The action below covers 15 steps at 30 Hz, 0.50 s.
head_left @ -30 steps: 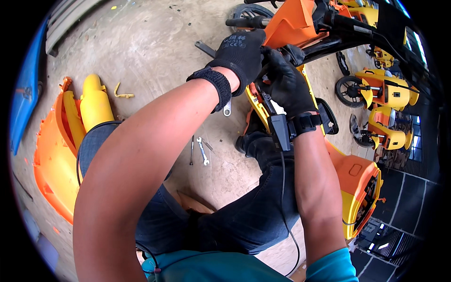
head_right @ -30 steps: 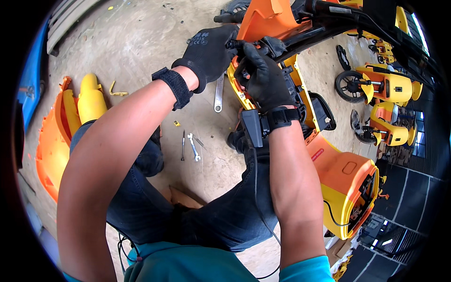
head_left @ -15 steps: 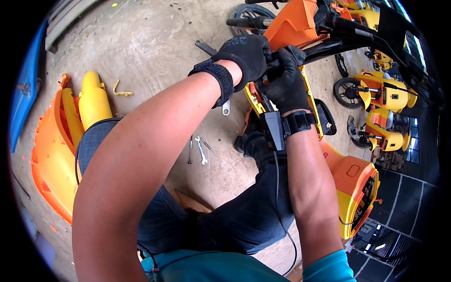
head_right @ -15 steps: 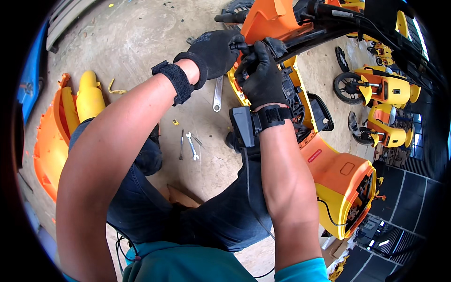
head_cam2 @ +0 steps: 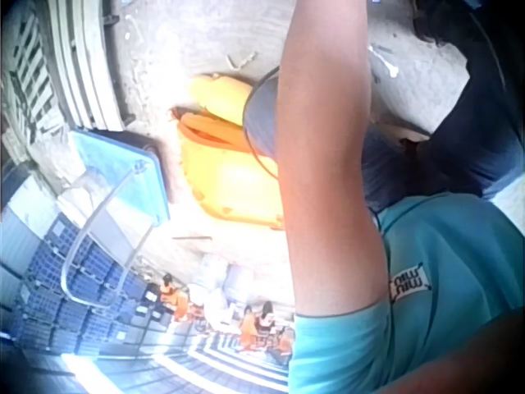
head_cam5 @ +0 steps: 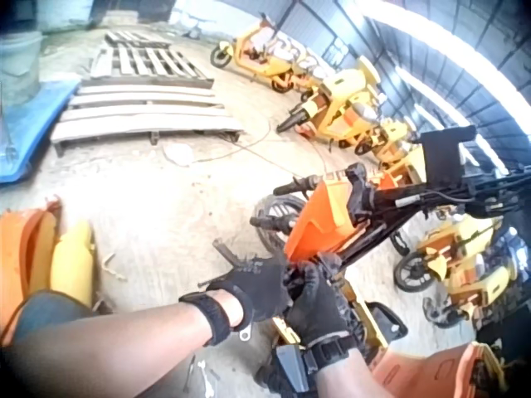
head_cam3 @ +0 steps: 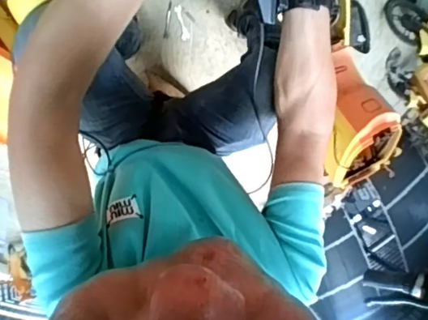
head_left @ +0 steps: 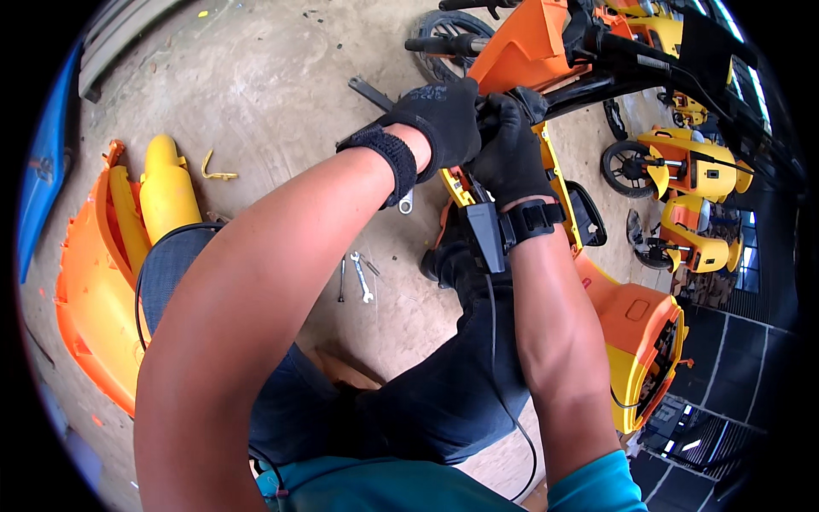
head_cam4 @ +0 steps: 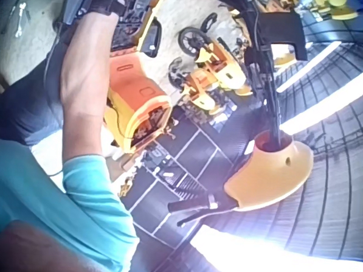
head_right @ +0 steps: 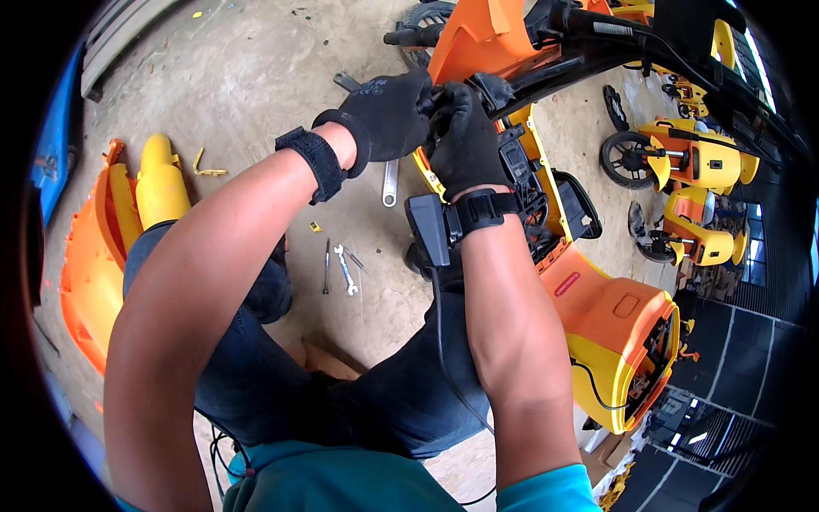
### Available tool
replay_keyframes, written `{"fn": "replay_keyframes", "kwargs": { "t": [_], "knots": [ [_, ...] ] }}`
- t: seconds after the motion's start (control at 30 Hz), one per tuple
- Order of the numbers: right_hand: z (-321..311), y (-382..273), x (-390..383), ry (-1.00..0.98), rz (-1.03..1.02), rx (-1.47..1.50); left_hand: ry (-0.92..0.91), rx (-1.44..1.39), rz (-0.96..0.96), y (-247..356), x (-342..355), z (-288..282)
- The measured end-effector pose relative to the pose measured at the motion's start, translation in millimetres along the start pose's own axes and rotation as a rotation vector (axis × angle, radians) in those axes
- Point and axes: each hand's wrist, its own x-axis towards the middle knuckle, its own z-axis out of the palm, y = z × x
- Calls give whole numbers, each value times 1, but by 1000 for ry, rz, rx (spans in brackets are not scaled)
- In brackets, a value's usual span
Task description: The person manipulates wires and connectors on the internal chassis of an orange scooter, using gloved hands to route and secure electrical components.
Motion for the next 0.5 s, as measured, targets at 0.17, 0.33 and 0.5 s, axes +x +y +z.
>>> {"fn": "replay_keyframes", "kwargs": {
  "t": [0.17,0.33,0.5],
  "knots": [
    [-12,-2,-3,-210,-105,-177,56,-89,90,-8,1,17],
    [-16,-6,-4,-217,-90,-225,81,-262,94,-11,13,26],
    [-10,-18,-2,-200,-79,-107,58,-266,60,-10,17,17]
  ]
}}
